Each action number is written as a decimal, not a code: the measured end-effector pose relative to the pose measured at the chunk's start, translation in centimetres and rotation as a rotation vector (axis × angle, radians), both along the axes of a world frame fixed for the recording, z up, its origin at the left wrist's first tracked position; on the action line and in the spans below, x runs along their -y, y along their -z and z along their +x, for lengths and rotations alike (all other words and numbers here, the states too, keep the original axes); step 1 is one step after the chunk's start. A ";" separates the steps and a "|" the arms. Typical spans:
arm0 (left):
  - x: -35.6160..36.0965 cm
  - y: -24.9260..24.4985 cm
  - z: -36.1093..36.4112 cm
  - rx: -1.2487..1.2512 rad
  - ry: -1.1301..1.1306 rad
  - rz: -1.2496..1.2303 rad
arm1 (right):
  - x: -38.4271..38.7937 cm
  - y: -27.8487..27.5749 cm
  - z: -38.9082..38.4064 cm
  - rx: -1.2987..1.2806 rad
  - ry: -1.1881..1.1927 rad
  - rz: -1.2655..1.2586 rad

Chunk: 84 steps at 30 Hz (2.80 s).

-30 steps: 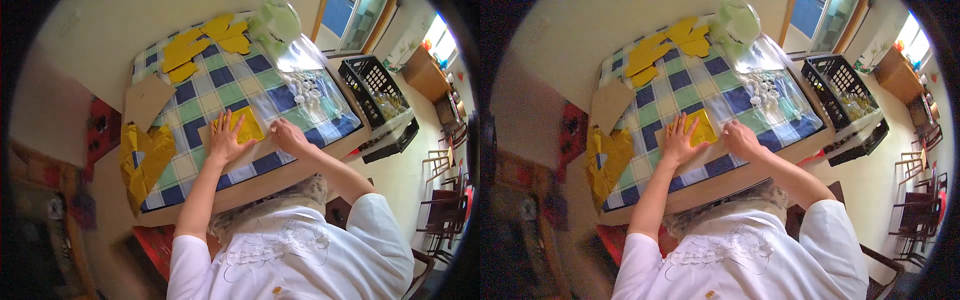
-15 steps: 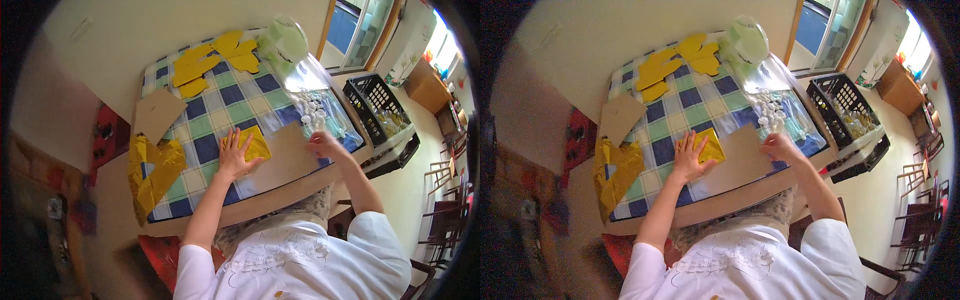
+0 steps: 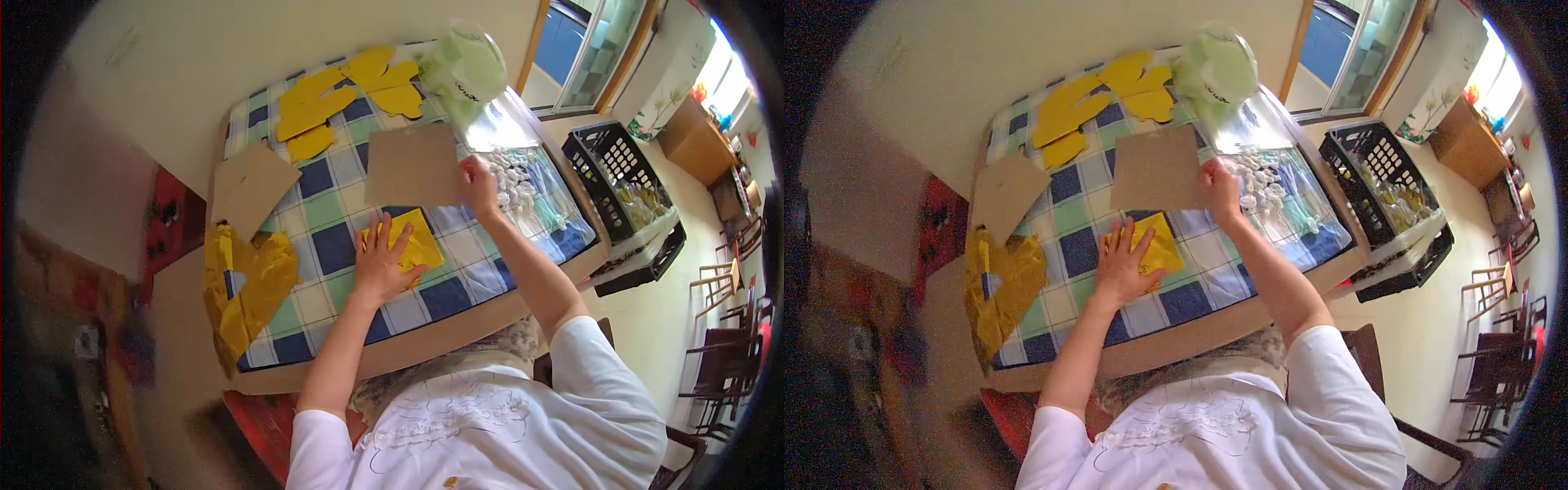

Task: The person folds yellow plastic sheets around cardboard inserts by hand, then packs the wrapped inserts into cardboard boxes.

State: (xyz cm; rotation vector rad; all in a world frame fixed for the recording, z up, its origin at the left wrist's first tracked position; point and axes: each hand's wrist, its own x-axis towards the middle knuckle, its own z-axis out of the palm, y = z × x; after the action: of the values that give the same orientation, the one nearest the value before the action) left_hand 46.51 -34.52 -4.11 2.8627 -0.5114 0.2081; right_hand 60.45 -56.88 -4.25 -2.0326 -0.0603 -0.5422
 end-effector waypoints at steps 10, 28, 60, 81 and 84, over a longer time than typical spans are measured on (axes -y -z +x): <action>-0.4 -0.2 -0.1 0.005 -0.015 -0.022 | -1.9 -1.3 -6.9 -0.205 -0.406 -0.233; -0.3 0.4 3.4 0.017 -0.008 -0.002 | -0.1 -2.1 -4.0 -0.365 -0.418 -0.446; -3.3 -3.0 0.1 -0.070 0.150 -0.070 | -6.9 1.9 -5.3 0.138 -0.392 -0.719; -3.9 -0.7 2.1 -0.090 0.298 -0.226 | -4.1 -0.5 -4.9 -0.019 -0.431 0.040; -3.8 -0.4 2.1 -0.209 0.203 -0.485 | -0.6 -3.2 -7.1 0.170 -0.298 -0.135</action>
State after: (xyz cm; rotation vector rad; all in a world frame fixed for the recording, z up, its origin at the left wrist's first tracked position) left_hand 48.65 -30.74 -3.74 2.3119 -0.6073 -0.0059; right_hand 53.39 -56.30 -1.08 -2.0546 -0.5059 -0.5307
